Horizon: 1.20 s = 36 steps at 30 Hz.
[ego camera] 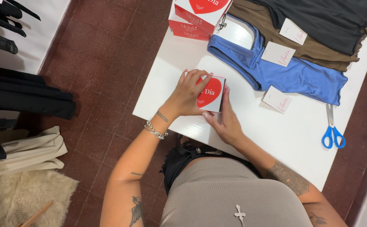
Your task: Packing lingerie into gift boxes and trimming tags with scissors
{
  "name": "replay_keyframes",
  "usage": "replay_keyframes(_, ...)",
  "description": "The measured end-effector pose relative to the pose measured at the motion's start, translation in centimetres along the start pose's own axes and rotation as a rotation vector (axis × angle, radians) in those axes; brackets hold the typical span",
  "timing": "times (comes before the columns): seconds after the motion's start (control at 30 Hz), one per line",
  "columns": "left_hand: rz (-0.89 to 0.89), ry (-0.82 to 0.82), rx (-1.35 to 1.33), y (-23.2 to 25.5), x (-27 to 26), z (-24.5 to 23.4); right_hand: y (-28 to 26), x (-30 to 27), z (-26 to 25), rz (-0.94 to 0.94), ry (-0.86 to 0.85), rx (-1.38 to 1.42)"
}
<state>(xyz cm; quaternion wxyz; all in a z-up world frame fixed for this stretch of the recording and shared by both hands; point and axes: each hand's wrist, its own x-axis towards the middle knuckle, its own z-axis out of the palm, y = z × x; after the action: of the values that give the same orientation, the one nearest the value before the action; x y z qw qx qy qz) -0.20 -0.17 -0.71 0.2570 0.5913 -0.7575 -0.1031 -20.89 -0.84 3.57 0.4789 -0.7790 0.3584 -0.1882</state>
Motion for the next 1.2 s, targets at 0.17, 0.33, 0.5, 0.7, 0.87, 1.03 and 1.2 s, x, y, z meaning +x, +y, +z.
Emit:
replay_keyframes(0.17,0.006,0.022,0.010,0.2,-0.1,0.4,-0.9,0.3,0.5,0.105,-0.036,0.066)
replay_keyframes(0.33,0.049,-0.025,-0.148,0.7,-0.7,-3.0,1.9,1.3,-1.2,0.171,0.026,-0.001)
replay_keyframes(0.5,-0.027,-0.030,-0.338,-1.6,-2.7,-2.1,4.5,3.6,-2.7,-0.067,-0.025,-0.115)
replay_keyframes(0.7,0.023,0.083,-0.521,2.1,-1.8,-6.1,2.8,5.3,-7.3,-0.293,0.059,-0.137)
replay_keyframes(0.87,0.025,0.355,-0.614,1.1,-1.5,-10.1,-2.9,14.3,-17.7,-0.369,0.380,-0.154)
replay_keyframes(1.03,-0.154,0.407,-0.682,-1.7,-2.5,-9.0,-0.1,29.8,-21.5,-0.367,0.476,-0.383)
replay_keyframes(1.2,-0.368,0.567,-0.820,-3.7,-3.1,-8.9,3.9,39.2,-20.2,0.000,0.228,-0.133)
